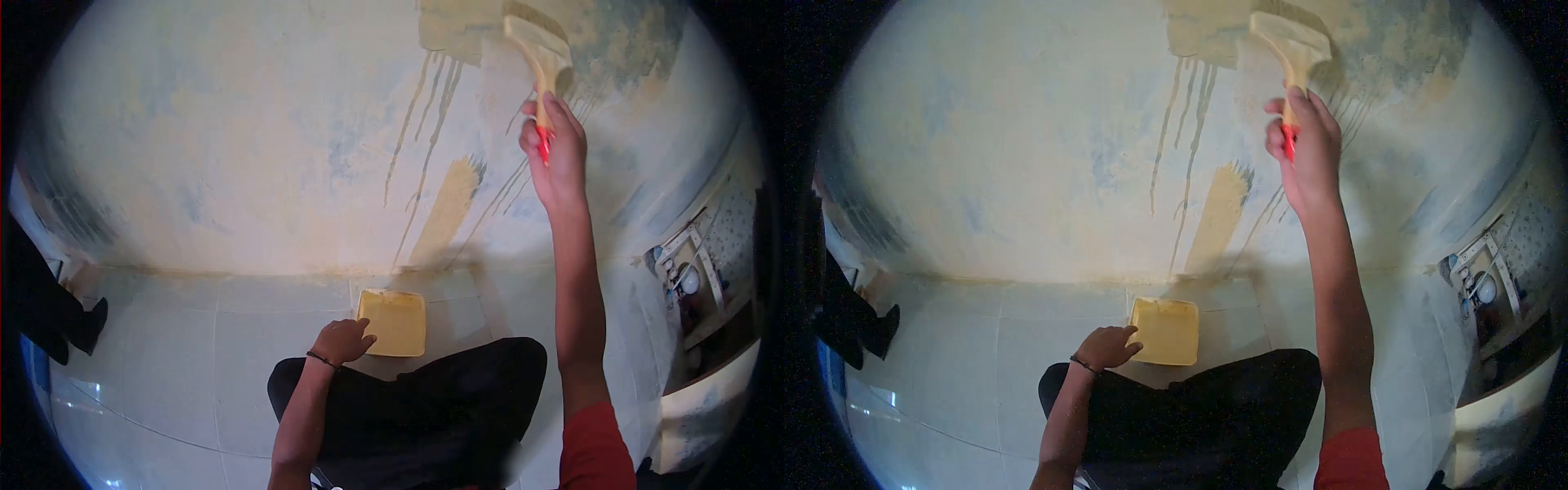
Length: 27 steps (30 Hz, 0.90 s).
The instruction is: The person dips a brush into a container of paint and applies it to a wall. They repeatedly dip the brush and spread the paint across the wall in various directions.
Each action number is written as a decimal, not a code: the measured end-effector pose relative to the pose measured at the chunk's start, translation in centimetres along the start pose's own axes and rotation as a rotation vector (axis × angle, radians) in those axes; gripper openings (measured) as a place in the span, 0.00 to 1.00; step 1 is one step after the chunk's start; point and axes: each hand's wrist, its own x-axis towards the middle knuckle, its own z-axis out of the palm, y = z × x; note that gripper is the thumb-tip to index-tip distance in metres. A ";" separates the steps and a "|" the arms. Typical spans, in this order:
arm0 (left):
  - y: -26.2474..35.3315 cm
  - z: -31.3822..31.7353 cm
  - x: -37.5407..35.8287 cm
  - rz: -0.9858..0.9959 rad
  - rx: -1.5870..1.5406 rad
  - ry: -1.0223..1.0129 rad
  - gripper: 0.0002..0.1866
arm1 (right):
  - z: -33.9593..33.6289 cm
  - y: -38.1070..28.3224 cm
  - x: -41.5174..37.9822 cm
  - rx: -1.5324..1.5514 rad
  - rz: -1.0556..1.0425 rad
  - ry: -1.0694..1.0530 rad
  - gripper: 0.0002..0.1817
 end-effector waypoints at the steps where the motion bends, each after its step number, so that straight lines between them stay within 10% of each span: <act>1: -0.1 0.1 0.0 0.002 0.009 0.002 0.21 | 0.4 0.3 0.9 0.018 -0.028 -0.019 0.13; 27: 0.7 0.7 1.3 -0.124 0.034 -0.234 0.26 | -8.3 22.0 -10.6 0.142 0.563 0.040 0.17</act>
